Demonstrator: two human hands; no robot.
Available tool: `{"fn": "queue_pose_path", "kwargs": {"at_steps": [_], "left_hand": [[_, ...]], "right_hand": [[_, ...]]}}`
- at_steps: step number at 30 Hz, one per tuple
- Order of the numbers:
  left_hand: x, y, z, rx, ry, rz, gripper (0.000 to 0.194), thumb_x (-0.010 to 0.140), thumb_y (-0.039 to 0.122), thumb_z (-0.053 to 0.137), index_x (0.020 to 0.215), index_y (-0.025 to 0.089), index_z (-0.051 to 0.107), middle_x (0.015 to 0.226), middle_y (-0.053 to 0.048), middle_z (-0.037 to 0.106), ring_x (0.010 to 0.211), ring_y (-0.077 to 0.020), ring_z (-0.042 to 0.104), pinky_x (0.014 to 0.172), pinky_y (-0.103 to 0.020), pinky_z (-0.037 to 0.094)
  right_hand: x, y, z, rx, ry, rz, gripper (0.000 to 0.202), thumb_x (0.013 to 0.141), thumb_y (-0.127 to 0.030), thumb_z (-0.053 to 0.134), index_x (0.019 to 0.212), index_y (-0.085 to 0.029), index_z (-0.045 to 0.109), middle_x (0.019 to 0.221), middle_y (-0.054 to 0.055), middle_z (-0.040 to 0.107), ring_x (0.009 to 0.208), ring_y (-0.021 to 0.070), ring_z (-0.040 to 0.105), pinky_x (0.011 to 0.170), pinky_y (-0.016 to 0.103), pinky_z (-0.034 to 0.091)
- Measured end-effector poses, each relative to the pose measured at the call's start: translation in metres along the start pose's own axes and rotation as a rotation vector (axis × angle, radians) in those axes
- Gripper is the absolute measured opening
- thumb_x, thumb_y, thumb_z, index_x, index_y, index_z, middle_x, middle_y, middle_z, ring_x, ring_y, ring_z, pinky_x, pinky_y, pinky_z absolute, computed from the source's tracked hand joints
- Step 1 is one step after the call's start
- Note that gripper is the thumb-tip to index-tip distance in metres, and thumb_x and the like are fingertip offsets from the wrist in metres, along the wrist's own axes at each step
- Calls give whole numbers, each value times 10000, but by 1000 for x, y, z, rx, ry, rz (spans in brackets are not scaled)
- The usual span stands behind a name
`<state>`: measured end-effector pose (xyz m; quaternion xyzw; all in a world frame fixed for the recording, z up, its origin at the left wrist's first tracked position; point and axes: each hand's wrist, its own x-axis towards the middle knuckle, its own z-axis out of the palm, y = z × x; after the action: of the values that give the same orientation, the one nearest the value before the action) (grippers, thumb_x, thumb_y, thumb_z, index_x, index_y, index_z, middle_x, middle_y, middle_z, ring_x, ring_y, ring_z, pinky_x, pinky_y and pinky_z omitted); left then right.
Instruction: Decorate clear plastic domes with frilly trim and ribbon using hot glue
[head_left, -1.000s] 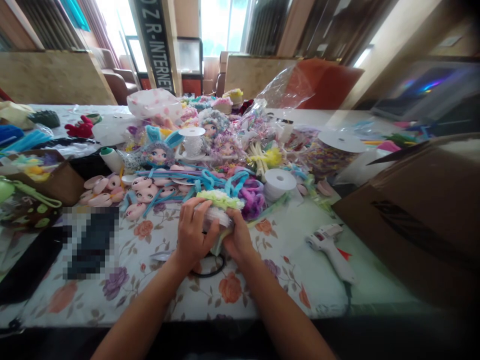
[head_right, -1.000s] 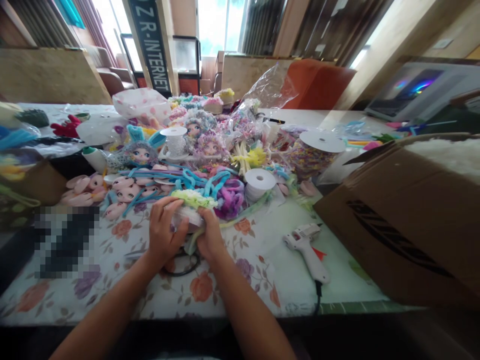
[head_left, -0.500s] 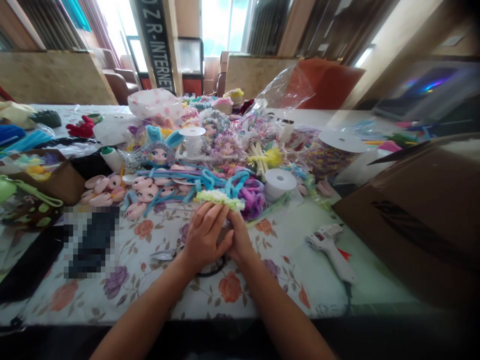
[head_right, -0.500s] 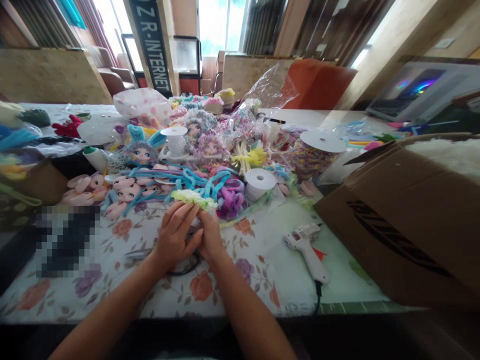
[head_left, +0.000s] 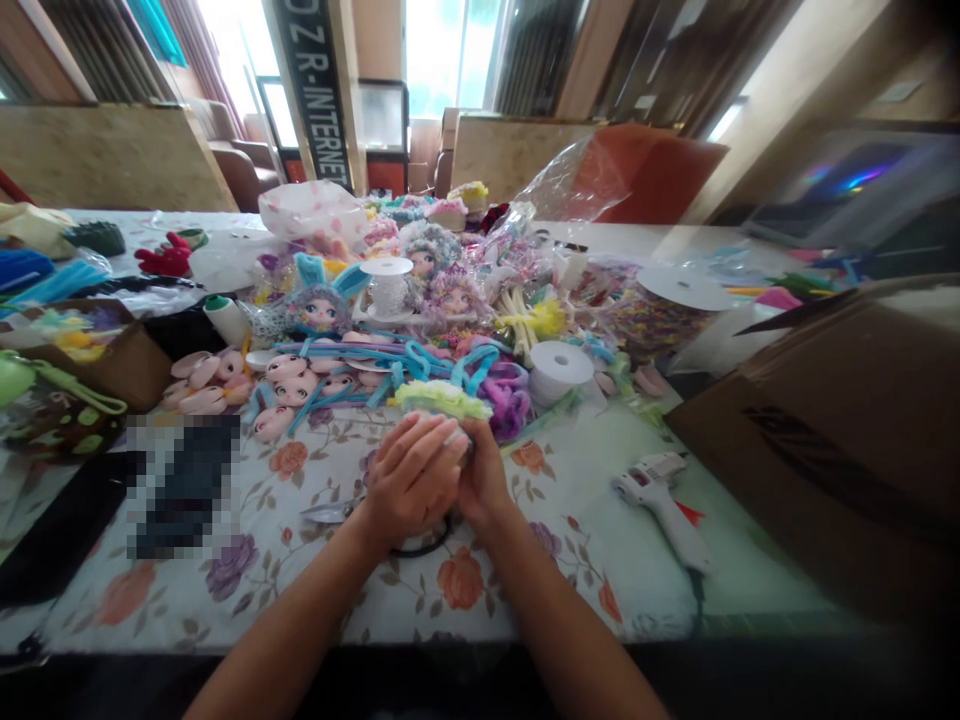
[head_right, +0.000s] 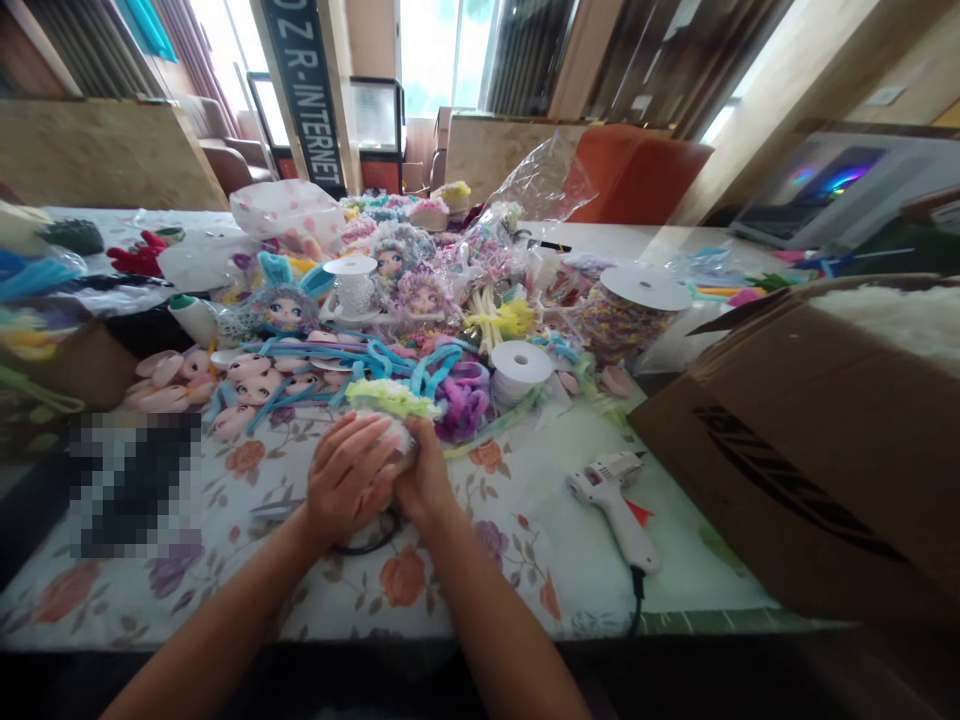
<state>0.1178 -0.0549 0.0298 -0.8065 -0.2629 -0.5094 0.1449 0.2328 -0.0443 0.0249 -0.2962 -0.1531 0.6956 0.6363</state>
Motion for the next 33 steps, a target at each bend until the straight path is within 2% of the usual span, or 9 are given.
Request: {"fn": "queue_pose_path", "kwargs": {"at_steps": [2,5,7,16,24,30,33], "left_hand": [[-2,-4,-1,11,36,-103,439,826,116,596,1263,145,563,1183,-145,636,1179,-269,581,1023,-472,489],[-5,-8,-1,4,0,-248,439,842,126,599,1278,129,548,1230,-179,586,1207,-294,540,1030,-490,462],[-6,-9,0,-13,-30,-285,443,864,161,582,1303,128,526,1250,-188,564,1213,-297,526,1036,-492,445],[-6,-5,4,-8,-77,-320,479,883,252,573,1342,151,480,1223,-175,510,1189,-300,498,1019,-491,438],[-9,-5,5,4,-92,-286,460,875,235,583,1325,170,511,1265,-171,482,1238,-315,458,1060,-506,395],[-8,-5,5,8,-117,-292,468,882,236,581,1338,165,508,1265,-175,473,1239,-312,456,1052,-505,408],[-7,-4,5,-12,-82,-303,497,883,232,583,1363,160,476,1261,-175,486,1235,-299,473,1055,-491,417]], "right_hand": [[2,-3,3,57,9,44,171,679,-287,672,805,-172,685,770,21,730,730,194,676,735,305,569],[4,-4,6,125,40,53,181,664,-265,661,823,-180,683,772,14,737,780,218,687,781,334,573],[4,-3,7,120,44,57,197,672,-261,658,847,-176,686,792,18,741,805,218,687,800,331,569],[1,2,7,29,84,-11,199,626,-269,721,806,-184,708,808,-20,729,737,146,641,734,250,543],[0,4,4,-1,98,-56,235,588,-262,736,807,-202,677,806,-36,705,740,133,615,738,235,520],[1,5,3,10,112,-31,216,586,-266,747,775,-200,667,770,-38,695,725,137,609,731,241,526],[-1,4,6,20,98,-34,226,601,-273,753,802,-191,692,795,-29,707,751,141,623,749,244,529]]}}
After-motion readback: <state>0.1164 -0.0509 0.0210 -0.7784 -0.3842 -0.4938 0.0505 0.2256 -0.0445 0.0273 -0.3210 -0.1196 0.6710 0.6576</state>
